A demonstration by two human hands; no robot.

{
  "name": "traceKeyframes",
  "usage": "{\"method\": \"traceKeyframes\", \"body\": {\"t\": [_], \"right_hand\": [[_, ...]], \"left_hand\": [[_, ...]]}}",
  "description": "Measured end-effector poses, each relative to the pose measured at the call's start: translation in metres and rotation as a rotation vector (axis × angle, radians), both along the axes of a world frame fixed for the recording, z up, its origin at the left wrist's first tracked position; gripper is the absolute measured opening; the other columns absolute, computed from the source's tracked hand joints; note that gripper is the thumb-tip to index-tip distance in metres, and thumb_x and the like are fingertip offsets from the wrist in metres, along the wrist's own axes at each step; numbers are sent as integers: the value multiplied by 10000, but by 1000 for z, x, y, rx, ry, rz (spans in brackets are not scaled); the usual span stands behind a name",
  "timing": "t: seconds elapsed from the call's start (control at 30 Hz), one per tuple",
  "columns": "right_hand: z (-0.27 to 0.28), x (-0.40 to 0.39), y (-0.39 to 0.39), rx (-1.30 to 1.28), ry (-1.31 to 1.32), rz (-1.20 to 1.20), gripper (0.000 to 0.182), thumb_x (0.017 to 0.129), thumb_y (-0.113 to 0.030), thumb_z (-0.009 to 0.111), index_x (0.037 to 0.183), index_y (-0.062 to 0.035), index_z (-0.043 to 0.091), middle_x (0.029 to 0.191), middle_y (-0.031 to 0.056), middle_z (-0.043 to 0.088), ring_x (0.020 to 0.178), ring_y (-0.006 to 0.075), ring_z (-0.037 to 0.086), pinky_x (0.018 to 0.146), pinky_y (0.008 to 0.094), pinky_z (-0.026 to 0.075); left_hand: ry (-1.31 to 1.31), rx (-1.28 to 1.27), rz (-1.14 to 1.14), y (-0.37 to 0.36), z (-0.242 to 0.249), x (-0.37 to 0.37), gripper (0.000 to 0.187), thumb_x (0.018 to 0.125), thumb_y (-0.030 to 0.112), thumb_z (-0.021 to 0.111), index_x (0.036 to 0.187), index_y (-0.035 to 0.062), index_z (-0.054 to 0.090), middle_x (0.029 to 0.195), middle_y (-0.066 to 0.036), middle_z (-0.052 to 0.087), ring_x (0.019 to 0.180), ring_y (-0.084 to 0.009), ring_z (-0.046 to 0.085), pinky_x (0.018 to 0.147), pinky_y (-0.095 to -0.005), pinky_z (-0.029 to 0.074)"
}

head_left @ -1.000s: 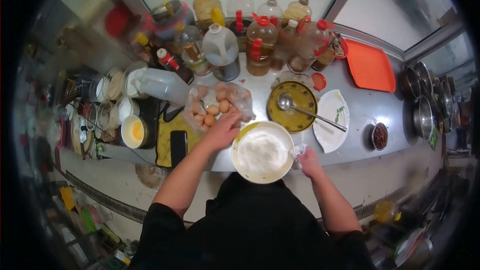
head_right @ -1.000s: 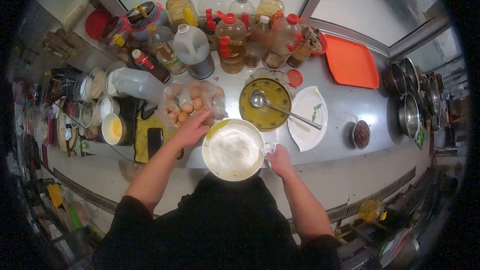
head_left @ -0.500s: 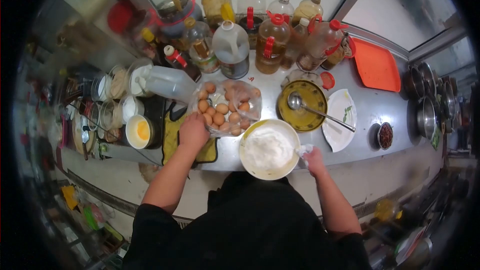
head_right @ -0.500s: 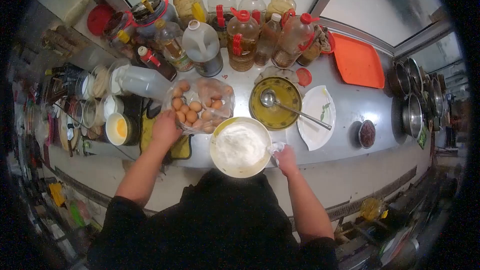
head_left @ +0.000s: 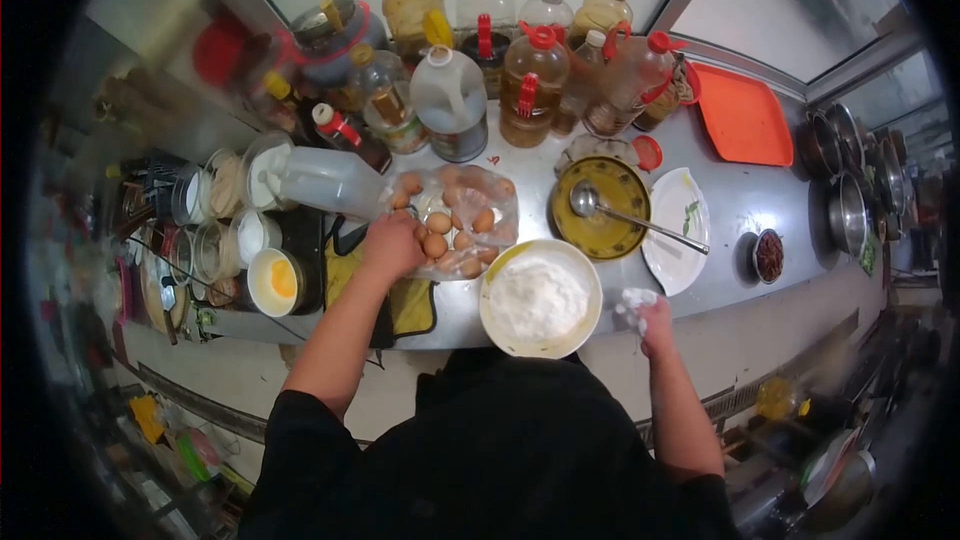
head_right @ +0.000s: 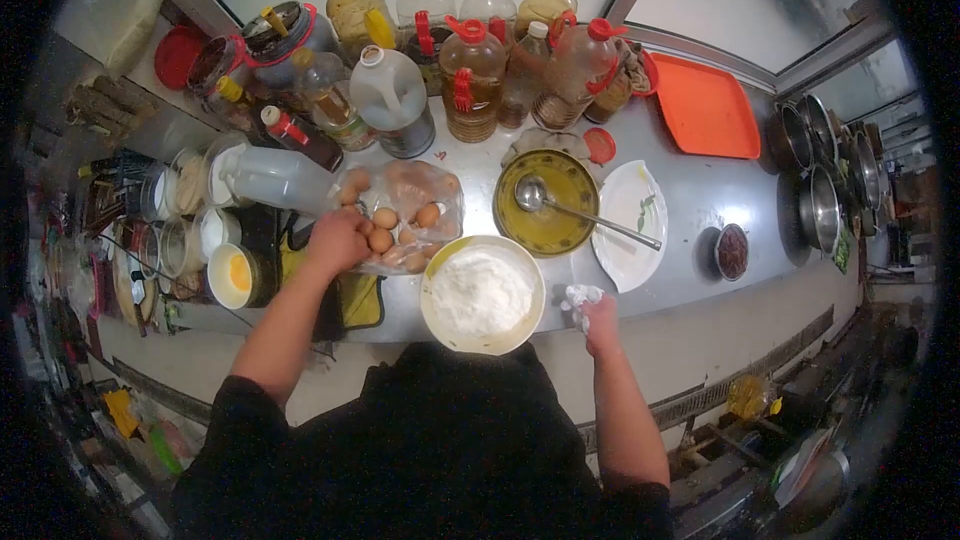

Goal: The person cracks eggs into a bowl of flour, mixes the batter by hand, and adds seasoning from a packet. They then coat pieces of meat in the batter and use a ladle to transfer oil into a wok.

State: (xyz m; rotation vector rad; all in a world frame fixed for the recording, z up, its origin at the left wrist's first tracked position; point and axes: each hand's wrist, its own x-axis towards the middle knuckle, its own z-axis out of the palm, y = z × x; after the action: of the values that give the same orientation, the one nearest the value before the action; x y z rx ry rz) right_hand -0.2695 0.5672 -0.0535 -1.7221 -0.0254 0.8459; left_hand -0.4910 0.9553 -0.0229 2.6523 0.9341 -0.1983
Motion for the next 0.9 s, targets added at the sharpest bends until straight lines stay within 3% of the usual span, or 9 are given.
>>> {"method": "traceKeyframes", "body": {"t": [0.07, 0.1, 0.17, 0.23, 0.47, 0.67, 0.87, 0.9], "right_hand": [[-3, 1, -5, -26, 59, 34, 235, 784, -49, 509, 982, 2, 625, 793, 58, 646, 640, 115, 584, 543, 221, 434], [0, -1, -3, -27, 59, 33, 235, 784, -49, 509, 982, 2, 625, 793, 58, 646, 640, 115, 584, 543, 221, 434], [5, -4, 1, 6, 69, -53, 132, 811, -137, 610, 889, -38, 651, 673, 16, 620, 497, 50, 438, 445, 203, 311], [3, -3, 0, 18, 61, -59, 133, 810, -137, 611, 889, -37, 649, 673, 16, 620, 498, 52, 437, 448, 206, 312], [5, -3, -5, 14, 38, -110, 137, 798, -110, 586, 895, -31, 643, 695, 30, 630, 525, 73, 471, 465, 211, 333], [-15, 3, -30, 37, 73, -145, 175, 792, -67, 544, 938, -20, 628, 708, 43, 634, 540, 90, 507, 476, 216, 365], [9, 3, -21, 94, 13, -160, 213, 788, -22, 502, 967, 10, 613, 815, 76, 642, 660, 118, 574, 574, 233, 435], [21, 2, -14, 94, 13, -164, 213, 788, -22, 502, 967, 10, 613, 815, 76, 642, 660, 118, 574, 574, 233, 435]], "left_hand": [[-33, 29, -24, 8, -14, 2, 387, 546, 286, 751, 880, 119, 649, 909, -111, 612, 894, -318, 566, 797, -411, 462], [44, 0, -29, 10, -15, 8, 391, 552, 283, 737, 890, 111, 642, 917, -119, 617, 894, -321, 572, 795, -413, 471], [119, -32, -35, 13, -15, 19, 396, 559, 280, 723, 901, 102, 636, 925, -127, 621, 895, -324, 579, 793, -415, 480], [293, -72, -19, 13, -10, 28, 397, 574, 274, 698, 920, 94, 621, 933, -141, 629, 890, -326, 596, 788, -416, 489], [272, -24, 8, 9, -12, 33, 346, 608, 222, 694, 922, 109, 599, 893, -125, 643, 833, -314, 616, 738, -407, 492], [53, 109, 5, 7, -26, 21, 303, 596, 160, 689, 872, 98, 582, 860, -134, 635, 837, -311, 608, 720, -417, 485], [-311, -55, 223, -2, -6, 10, 354, 609, 133, 684, 950, 77, 610, 849, -144, 608, 846, -335, 594, 719, -393, 497], [-422, -147, 205, -6, -1, 9, 379, 612, 114, 699, 977, 70, 608, 839, -124, 604, 821, -297, 604, 700, -355, 502]]}}
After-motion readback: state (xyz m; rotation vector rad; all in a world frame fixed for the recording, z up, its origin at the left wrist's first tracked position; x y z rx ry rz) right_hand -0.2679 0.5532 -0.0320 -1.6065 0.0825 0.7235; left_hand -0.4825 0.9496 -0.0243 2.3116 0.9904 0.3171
